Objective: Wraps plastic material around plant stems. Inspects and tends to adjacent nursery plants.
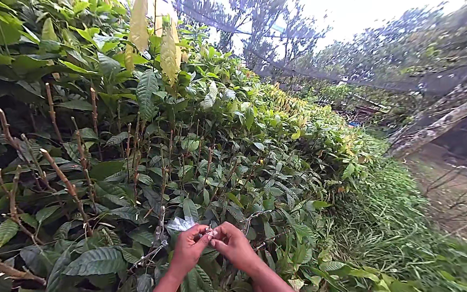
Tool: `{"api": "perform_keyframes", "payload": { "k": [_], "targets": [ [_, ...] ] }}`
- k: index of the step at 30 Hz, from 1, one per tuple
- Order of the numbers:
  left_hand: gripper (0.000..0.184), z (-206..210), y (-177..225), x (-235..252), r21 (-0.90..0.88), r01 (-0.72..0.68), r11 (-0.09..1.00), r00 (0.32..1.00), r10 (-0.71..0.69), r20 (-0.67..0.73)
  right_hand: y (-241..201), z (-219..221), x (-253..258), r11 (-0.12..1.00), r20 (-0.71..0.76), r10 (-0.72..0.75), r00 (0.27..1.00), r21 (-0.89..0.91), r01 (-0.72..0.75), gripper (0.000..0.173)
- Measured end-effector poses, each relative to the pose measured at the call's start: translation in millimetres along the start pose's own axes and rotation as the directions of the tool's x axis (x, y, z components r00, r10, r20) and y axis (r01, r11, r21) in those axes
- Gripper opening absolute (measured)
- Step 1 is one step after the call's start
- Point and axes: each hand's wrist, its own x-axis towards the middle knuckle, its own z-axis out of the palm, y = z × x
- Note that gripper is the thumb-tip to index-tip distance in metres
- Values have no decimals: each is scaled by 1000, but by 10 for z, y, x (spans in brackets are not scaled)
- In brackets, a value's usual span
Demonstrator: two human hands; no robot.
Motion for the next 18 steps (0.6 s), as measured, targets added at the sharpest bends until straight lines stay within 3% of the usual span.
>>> {"api": "perform_keyframes", "payload": {
  "k": [2,4,6,7,9,12,14,16,18],
  "targets": [
    [13,9,53,4,-26,96,995,995,-94,44,-2,82,37,999,-206,17,978,-38,-26,17],
    [12,23,100,5,-88,199,976,979,-194,65,39,139,30,949,-299,-186,936,-300,93,16],
    [11,6,92,16,-126,222,967,975,-219,40,144,177,15,672,-201,-572,795,-670,314,15],
    [10,-10,85,23,-129,224,966,975,-220,42,178,169,25,546,-138,-671,728,-757,359,14],
    [11,-43,95,18,-121,234,965,971,-224,87,209,103,24,505,-112,-681,724,-787,354,16],
    [20,-106,139,42,-76,215,974,976,-214,32,135,-45,-69,736,-141,-355,924,-652,184,20],
    [22,-150,171,75,-76,193,978,977,-199,-80,-4,20,-246,853,3,-227,974,-483,200,21],
    [21,-168,193,116,-90,186,978,969,-198,-145,-128,261,-452,879,230,-404,885,-171,446,17],
    [17,-211,213,134,-93,206,974,960,-219,-173,-199,426,-514,839,395,-516,760,53,542,19]
  ]
}}
